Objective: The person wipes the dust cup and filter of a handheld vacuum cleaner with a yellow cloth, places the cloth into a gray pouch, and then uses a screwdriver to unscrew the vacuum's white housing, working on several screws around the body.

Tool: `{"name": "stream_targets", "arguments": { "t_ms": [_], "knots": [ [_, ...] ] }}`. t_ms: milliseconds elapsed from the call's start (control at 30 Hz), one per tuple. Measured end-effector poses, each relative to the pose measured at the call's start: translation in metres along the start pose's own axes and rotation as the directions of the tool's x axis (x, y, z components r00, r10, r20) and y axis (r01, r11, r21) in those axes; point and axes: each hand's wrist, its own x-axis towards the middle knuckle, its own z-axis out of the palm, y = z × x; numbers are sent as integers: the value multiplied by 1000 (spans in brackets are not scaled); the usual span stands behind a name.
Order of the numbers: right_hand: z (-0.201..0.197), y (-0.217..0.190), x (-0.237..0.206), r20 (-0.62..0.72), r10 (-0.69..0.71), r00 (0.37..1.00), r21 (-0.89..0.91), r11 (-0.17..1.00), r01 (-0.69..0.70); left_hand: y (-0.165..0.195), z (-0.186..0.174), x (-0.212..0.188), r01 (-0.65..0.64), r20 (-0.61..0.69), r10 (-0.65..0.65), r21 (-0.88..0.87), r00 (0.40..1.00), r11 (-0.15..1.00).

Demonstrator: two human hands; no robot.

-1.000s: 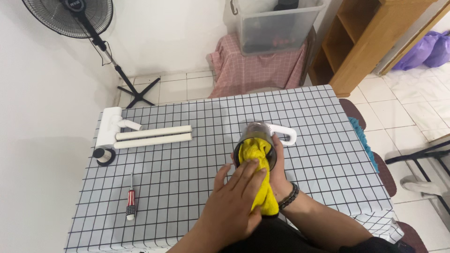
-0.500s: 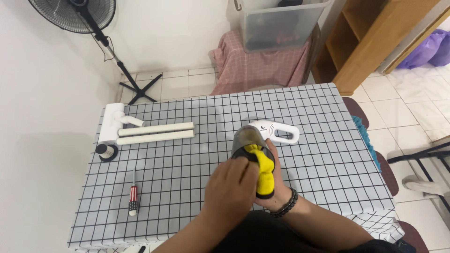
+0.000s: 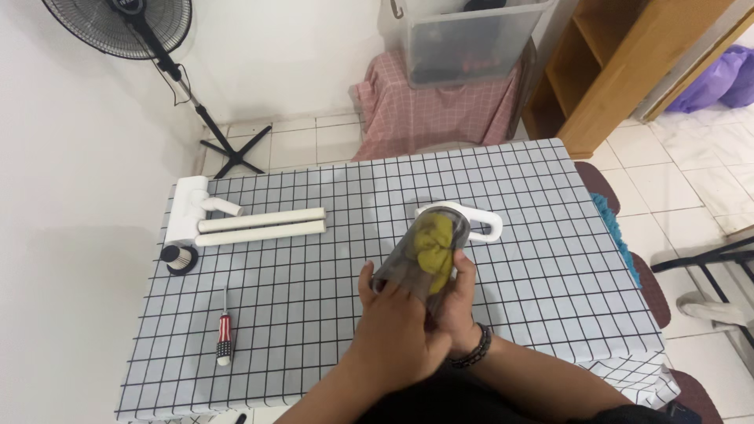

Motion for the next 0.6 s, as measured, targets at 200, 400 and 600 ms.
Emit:
{"name": "stream_targets", "arguments": {
  "t_ms": [200, 400, 600],
  "knots": [
    [-37, 25, 29, 29, 358, 933, 255, 900, -353, -17, 26, 5, -94, -257, 136, 169, 957, 981],
    [-67, 34, 19, 17, 582, 813, 229, 789, -570, -15, 30, 2, -146, -58, 184, 397, 981, 906],
    [-74, 12, 15, 4, 594, 804, 45, 803, -594, -14, 6, -9, -285, 11, 302, 361, 953, 888]
  ]
}}
